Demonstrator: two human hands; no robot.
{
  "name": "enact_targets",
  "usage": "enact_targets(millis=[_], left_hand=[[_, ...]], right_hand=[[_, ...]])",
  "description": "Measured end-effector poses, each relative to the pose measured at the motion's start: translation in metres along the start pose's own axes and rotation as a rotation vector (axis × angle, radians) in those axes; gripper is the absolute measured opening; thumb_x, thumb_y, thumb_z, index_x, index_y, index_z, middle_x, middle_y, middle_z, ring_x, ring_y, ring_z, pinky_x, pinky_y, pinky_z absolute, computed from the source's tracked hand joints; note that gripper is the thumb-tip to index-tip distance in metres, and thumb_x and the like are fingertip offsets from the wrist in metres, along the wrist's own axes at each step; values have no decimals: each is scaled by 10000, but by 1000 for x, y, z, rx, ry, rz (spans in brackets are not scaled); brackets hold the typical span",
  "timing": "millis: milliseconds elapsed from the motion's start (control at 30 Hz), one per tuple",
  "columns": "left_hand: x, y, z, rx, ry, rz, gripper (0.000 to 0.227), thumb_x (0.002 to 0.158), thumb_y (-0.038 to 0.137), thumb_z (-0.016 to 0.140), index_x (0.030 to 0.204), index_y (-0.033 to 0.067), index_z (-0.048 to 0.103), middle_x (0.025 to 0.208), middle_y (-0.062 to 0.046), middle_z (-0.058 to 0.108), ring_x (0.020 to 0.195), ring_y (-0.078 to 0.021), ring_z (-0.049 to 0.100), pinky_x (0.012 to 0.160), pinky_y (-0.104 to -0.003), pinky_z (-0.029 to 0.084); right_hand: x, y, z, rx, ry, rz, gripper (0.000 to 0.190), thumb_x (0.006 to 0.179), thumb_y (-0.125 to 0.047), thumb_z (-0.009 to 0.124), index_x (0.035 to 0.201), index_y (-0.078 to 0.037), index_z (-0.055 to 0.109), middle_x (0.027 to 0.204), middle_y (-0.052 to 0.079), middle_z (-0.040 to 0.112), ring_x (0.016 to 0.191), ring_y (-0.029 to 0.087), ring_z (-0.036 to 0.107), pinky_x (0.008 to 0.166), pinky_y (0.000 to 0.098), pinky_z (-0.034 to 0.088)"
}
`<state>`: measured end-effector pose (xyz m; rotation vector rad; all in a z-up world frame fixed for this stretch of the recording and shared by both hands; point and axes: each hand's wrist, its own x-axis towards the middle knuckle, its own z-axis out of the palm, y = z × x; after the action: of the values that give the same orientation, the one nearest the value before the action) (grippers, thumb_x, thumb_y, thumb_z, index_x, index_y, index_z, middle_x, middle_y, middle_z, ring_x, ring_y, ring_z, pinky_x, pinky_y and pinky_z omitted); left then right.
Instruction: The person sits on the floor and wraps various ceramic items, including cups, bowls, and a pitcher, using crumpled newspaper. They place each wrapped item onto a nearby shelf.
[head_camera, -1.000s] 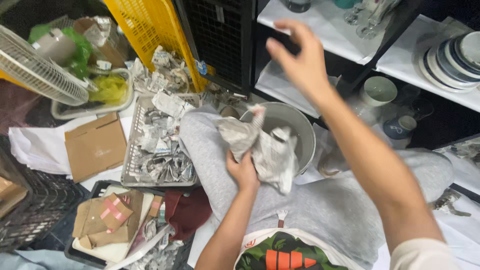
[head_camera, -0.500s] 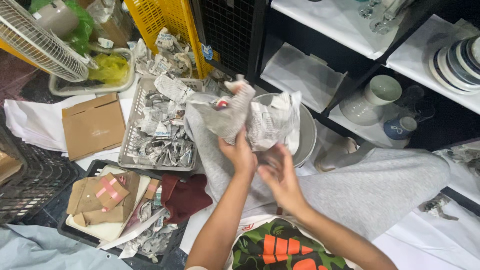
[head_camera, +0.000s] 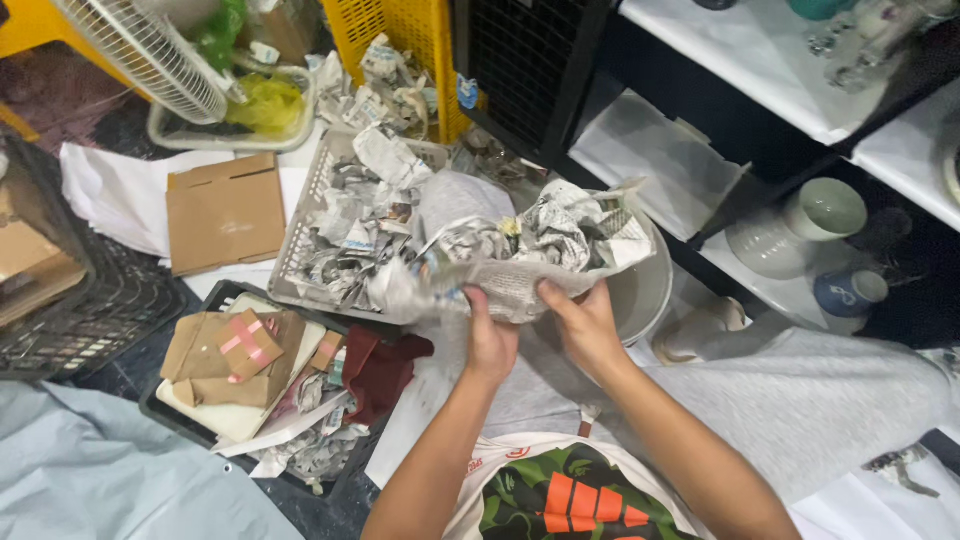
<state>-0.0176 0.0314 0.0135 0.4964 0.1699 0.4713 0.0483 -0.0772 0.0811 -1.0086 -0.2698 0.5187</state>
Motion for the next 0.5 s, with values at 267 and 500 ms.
enact_targets(millis=[267, 500], left_hand=[[-1, 49, -17, 134, 118, -258, 648, 988, 420, 613, 1491, 42, 460, 1455, -78, 566, 1317, -223, 551, 1104, -412, 430], [1, 42, -58, 6, 127, -355, 554, 915, 226, 752, 1406, 63, 553, 1363, -68, 630, 1260, -234, 596, 1092, -449, 467]], right_hand=[[-1, 9, 4, -175, -137, 16, 669, 801, 38, 786, 1407, -22, 508, 1349, 72, 615, 1232, 201, 599, 1039, 385, 502], [4, 4, 3, 56, -106, 255, 564, 928, -88, 704, 1450, -31, 500, 1371, 107, 618, 1255, 239, 613, 1046, 422, 511]])
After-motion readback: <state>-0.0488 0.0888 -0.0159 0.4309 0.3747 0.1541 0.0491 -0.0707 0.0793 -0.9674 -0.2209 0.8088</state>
